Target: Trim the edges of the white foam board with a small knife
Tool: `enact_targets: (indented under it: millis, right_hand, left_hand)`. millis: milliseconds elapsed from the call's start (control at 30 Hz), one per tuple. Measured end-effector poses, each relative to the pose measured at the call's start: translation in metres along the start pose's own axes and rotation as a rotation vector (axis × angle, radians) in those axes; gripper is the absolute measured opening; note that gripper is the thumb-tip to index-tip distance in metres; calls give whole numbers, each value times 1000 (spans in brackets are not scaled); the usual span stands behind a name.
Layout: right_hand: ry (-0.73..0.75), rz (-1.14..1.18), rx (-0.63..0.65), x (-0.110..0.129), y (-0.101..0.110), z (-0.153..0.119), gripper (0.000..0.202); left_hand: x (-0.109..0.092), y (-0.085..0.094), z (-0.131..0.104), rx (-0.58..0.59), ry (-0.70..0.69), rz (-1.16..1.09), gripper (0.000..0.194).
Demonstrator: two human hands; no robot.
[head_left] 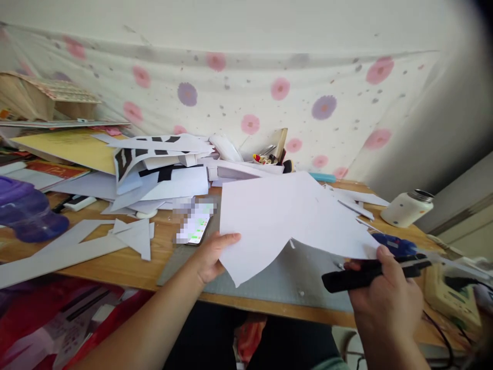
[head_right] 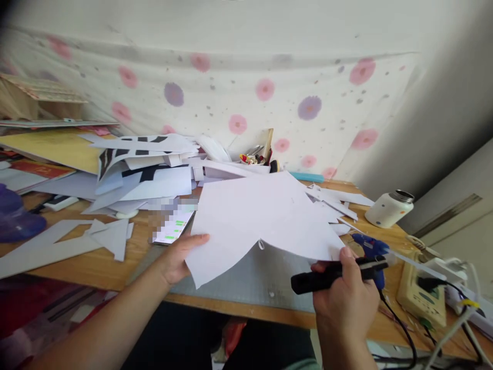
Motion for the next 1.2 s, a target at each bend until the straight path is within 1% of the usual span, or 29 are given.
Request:
enact_targets:
  millis: [67, 133, 167, 233, 300, 367, 400, 467, 567, 633, 733, 867, 900, 967, 1000, 1033, 1067, 1100, 1133, 1167, 1200]
  right_hand:
    - [-107, -9, 8, -3, 24, -8, 28]
    - [-229, -25, 3, -12, 46, -17, 32]
    - [-283, -34, -8, -18, 55, -23, 34]
    - [-362, -69, -27, -27, 70, -32, 40]
    - [-414, -137, -1, -34, 78, -39, 47]
    - [-436, -218, 58, -36, 79, -42, 55]
    - [-439, -252, 87, -36, 79, -42, 58]
    - [-424, -299, 126, -34, 78, -40, 65]
    - [-351, -360, 160, -31, 80, -34, 73]
    - [-283, -439, 192, -29, 84, -32, 78]
    - [-189, -554, 225, -24, 93, -30, 83]
    - [-56, -626, 215, -12, 102, -37, 69]
    - [-31, -630, 240, -10, 101, -40, 65]
    - [-8, -628, 339, -8, 96, -50, 61]
    - [-12, -615, 412, -9, 92, -56, 60]
    - [-23, -596, 489, -11, 88, -63, 57]
    - [-48, -570, 569, -14, 83, -69, 54]
    - [-87, -542, 644, -19, 79, -76, 49]
    - [-138, -518, 710, -24, 76, -83, 44]
    - [-195, -502, 767, -29, 73, -90, 39]
    - [-256, -494, 819, -35, 71, -96, 35]
  left_hand:
    - [6, 4, -5, -51, -2, 98, 40]
    - [6, 14, -11, -125, -44, 234, 43]
    - [3, 23, -16, -171, -74, 320, 44]
    - [-5, 46, -28, -282, -140, 526, 44]
    - [-16, 73, -43, -431, -228, 747, 37]
    - [-25, 99, -56, -532, -311, 956, 31]
    - [-28, 109, -60, -561, -344, 1052, 30]
    - [-31, 125, -60, -587, -389, 1230, 36]
    - [-28, 136, -51, -580, -407, 1440, 51]
    - [-24, 138, -43, -570, -401, 1538, 56]
    - [-21, 136, -37, -573, -386, 1636, 54]
    - [-22, 139, -34, -566, -381, 1701, 47]
    - [-22, 141, -35, -567, -386, 1708, 47]
    - [-23, 141, -39, -596, -409, 1714, 47]
    - [-24, 139, -43, -626, -462, 1711, 47]
    - [-23, 134, -49, -648, -555, 1699, 45]
    - [-21, 125, -55, -646, -684, 1679, 43]
    - [-18, 114, -62, -611, -834, 1654, 40]
    - [-12, 101, -70, -527, -973, 1629, 38]
    - [-4, 86, -75, -402, -1069, 1618, 38]
    - [6, 73, -79, -254, -1094, 1640, 40]
Point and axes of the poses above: each hand's wrist, its own z-axis towards the middle knuckle, its own y-axis out of the back of the hand, x = y × z, the point moved 3 cm from there along z, towards the middle knuckle, and after that the axes turned 1 degree about x, right-handed, at the moved point
